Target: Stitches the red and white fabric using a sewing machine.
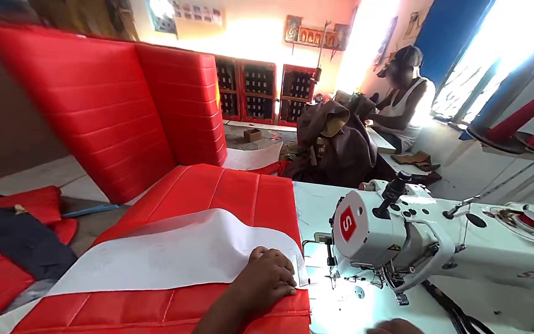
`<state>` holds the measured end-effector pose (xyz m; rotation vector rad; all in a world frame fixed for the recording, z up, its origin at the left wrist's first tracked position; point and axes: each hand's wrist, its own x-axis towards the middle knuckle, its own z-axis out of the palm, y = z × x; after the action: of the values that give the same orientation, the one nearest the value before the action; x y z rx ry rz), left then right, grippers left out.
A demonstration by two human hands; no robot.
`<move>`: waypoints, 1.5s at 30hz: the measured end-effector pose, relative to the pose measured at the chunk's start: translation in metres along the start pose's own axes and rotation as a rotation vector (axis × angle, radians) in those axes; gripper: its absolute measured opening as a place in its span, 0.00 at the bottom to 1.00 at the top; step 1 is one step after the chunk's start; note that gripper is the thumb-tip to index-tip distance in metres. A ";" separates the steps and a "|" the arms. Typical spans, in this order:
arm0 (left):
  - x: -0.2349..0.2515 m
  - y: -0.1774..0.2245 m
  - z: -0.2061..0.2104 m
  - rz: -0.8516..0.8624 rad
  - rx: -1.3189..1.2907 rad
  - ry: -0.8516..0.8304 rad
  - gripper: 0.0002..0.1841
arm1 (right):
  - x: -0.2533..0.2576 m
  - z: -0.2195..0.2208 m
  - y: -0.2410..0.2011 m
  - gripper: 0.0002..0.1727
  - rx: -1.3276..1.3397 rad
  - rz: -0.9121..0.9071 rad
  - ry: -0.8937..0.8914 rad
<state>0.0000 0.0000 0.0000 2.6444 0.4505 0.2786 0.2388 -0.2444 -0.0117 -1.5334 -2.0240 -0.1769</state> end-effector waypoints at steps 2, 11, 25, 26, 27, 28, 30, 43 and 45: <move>0.001 0.000 0.003 0.046 0.021 0.029 0.14 | 0.032 0.030 -0.018 0.13 0.026 0.004 -0.040; 0.005 0.007 -0.001 -0.003 0.012 -0.023 0.14 | 0.110 0.067 -0.030 0.19 -0.058 0.499 -0.509; 0.007 0.011 0.001 -0.068 0.014 -0.104 0.16 | 0.096 0.090 -0.026 0.17 -0.136 0.421 -0.053; 0.008 0.012 0.001 -0.079 0.017 -0.106 0.17 | 0.095 0.090 -0.027 0.18 -0.133 0.424 -0.056; 0.008 0.013 0.000 -0.092 0.019 -0.111 0.18 | 0.095 0.091 -0.026 0.18 -0.138 0.420 -0.048; 0.008 0.014 -0.001 -0.109 0.016 -0.116 0.19 | 0.094 0.092 -0.025 0.18 -0.142 0.416 -0.041; 0.008 0.015 -0.002 -0.134 0.001 -0.113 0.21 | 0.094 0.093 -0.025 0.18 -0.146 0.413 -0.038; 0.017 0.019 0.022 -0.113 0.085 0.121 0.19 | 0.095 0.088 -0.028 0.16 -0.074 0.375 -0.077; 0.017 0.018 0.023 -0.156 0.041 0.148 0.19 | 0.096 0.087 -0.029 0.16 -0.064 0.391 -0.091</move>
<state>0.0266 -0.0177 -0.0098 2.6199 0.7140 0.4211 0.1648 -0.1356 -0.0257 -1.9729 -1.7546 -0.0164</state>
